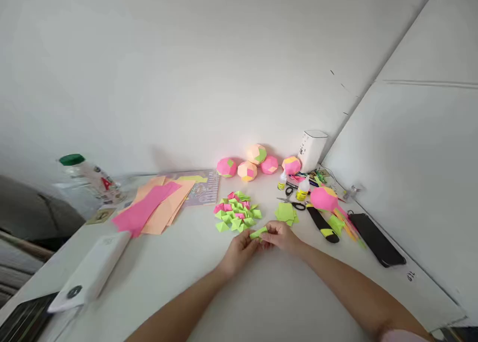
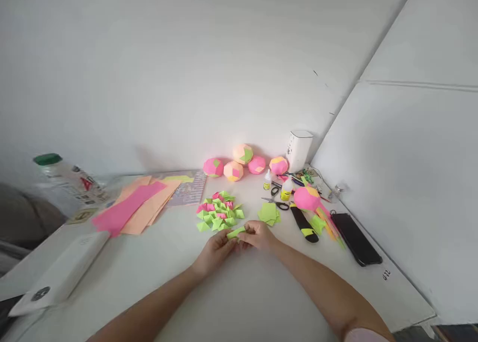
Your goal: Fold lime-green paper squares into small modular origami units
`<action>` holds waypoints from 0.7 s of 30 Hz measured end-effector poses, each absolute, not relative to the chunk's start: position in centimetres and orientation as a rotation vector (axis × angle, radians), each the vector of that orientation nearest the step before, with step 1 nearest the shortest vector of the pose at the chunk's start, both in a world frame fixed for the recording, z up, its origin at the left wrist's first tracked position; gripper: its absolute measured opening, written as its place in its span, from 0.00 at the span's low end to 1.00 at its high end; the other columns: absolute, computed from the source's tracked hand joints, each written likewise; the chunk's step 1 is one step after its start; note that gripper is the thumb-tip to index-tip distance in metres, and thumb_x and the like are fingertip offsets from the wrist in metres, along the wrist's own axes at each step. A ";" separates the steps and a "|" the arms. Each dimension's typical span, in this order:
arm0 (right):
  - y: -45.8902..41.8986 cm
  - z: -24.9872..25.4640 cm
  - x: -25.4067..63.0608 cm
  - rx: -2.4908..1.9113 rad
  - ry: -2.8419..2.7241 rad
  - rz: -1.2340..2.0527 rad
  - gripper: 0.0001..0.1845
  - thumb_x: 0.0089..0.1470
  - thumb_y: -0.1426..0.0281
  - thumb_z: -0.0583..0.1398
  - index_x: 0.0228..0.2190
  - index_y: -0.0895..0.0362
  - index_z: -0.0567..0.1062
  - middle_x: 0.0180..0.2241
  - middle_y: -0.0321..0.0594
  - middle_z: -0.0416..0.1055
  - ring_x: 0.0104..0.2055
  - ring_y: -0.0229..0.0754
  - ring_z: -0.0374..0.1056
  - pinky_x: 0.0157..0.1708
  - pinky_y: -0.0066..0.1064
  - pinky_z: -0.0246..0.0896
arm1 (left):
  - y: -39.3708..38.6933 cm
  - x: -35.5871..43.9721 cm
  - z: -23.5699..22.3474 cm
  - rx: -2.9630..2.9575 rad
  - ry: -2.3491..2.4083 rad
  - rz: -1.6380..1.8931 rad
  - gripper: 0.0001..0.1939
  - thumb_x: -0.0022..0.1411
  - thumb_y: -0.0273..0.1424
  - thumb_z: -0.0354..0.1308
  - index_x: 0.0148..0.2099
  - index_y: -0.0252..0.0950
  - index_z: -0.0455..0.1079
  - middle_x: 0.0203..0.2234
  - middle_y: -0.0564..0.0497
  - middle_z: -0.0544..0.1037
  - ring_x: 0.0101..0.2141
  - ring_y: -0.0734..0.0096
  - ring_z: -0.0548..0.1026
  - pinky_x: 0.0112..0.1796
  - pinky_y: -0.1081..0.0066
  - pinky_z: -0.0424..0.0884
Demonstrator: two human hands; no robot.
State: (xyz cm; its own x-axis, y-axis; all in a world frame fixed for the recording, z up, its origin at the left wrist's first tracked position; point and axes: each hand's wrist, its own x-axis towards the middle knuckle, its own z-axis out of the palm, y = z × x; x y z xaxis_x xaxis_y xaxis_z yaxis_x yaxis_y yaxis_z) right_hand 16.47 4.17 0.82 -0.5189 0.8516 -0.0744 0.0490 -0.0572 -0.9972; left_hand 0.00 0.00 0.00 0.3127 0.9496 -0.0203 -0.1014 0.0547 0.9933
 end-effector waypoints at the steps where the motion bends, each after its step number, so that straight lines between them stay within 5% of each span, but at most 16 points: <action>1: 4.1 0.8 16.5 -0.976 -1.598 1.641 0.15 0.45 0.61 0.63 0.23 0.60 0.68 0.19 0.35 0.73 0.19 0.35 0.68 0.18 0.24 0.61 | 0.0 0.0 0.1 1.236 0.919 0.998 0.14 0.57 0.41 0.55 0.35 0.33 0.64 0.23 0.53 0.72 0.25 0.73 0.69 0.27 0.75 0.63; 21: 4.4 -0.5 16.5 -0.987 -1.613 1.588 0.14 0.46 0.61 0.63 0.24 0.60 0.69 0.19 0.34 0.71 0.19 0.36 0.67 0.19 0.25 0.60 | -0.1 -0.4 0.6 1.259 1.012 0.951 0.14 0.56 0.41 0.55 0.32 0.34 0.67 0.18 0.54 0.74 0.22 0.73 0.70 0.25 0.75 0.61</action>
